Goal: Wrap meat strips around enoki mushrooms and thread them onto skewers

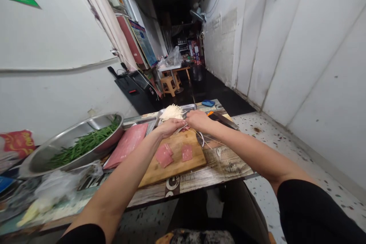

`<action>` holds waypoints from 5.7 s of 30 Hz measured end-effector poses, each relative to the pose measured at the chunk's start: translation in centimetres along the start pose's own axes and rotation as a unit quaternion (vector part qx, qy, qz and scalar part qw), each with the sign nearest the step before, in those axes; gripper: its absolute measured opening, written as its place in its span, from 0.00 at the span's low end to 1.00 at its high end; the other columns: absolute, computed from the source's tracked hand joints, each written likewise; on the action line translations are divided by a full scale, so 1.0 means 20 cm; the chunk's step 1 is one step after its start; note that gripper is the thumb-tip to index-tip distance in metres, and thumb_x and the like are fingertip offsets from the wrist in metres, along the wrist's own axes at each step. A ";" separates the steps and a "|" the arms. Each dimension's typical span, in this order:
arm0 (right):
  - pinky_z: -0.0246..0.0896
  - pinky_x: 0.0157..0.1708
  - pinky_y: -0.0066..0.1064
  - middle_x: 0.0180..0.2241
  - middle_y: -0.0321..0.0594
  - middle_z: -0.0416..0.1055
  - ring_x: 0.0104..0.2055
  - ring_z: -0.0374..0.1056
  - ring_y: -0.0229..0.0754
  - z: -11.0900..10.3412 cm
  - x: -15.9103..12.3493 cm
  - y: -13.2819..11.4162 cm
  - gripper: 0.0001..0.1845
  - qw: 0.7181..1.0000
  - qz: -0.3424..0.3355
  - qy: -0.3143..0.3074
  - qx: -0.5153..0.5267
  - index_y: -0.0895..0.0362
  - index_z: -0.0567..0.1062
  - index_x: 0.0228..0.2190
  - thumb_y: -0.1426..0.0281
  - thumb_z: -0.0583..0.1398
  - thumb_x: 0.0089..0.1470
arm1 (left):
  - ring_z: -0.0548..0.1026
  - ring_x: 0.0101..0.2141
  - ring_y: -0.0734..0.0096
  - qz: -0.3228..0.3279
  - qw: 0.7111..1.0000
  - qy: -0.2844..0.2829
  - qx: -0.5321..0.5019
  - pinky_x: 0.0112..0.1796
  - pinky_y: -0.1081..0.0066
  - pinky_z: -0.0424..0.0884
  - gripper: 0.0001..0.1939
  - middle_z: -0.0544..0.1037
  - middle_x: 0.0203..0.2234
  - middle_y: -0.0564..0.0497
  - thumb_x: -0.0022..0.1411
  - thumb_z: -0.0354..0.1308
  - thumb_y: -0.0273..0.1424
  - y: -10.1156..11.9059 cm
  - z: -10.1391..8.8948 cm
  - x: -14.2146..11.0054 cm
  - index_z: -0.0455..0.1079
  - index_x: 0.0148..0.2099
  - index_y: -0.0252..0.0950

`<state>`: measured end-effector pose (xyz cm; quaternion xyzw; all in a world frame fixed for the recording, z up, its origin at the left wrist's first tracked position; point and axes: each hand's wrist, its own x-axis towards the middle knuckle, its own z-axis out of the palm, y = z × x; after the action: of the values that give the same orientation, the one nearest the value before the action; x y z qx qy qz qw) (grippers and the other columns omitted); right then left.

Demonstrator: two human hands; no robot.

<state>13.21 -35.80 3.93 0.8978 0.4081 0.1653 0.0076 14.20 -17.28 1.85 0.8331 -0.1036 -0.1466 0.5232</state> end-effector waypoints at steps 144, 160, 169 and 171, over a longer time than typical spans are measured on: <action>0.57 0.31 0.24 0.29 0.37 0.77 0.31 0.69 0.38 0.54 -0.27 -0.29 0.04 0.858 0.149 0.012 0.492 0.57 0.82 0.29 0.70 0.66 0.51 | 0.75 0.32 0.74 0.342 0.889 0.105 0.285 0.35 0.73 0.70 0.11 0.81 0.33 0.51 0.66 0.54 0.28 -0.47 0.21 -0.44 0.75 0.47 0.39; 0.51 0.27 0.23 0.27 0.37 0.78 0.30 0.67 0.37 0.45 -0.22 -0.28 0.07 0.856 0.195 -0.068 0.473 0.58 0.83 0.31 0.68 0.67 0.48 | 0.74 0.32 0.76 0.344 0.828 0.112 0.429 0.31 0.78 0.71 0.17 0.73 0.43 0.44 0.69 0.44 0.27 -0.50 0.19 -0.47 0.71 0.52 0.38; 0.50 0.25 0.24 0.24 0.36 0.76 0.25 0.64 0.35 0.43 -0.20 -0.27 0.05 0.868 0.195 -0.076 0.451 0.58 0.82 0.26 0.69 0.67 0.46 | 0.74 0.37 0.68 0.408 0.787 0.104 0.452 0.38 0.70 0.73 0.12 0.77 0.36 0.43 0.66 0.51 0.27 -0.51 0.21 -0.47 0.72 0.49 0.33; 0.49 0.24 0.24 0.24 0.35 0.76 0.25 0.64 0.35 0.44 -0.20 -0.26 0.04 0.868 0.187 -0.068 0.455 0.58 0.82 0.26 0.70 0.67 0.45 | 0.74 0.36 0.69 0.407 0.787 0.116 0.450 0.37 0.70 0.74 0.11 0.77 0.35 0.44 0.65 0.53 0.28 -0.50 0.22 -0.47 0.72 0.48 0.33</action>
<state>9.53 -34.18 -6.32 0.8704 0.2612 -0.1020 -0.4047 4.08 -13.61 -7.74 0.8655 -0.4255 0.2407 0.1086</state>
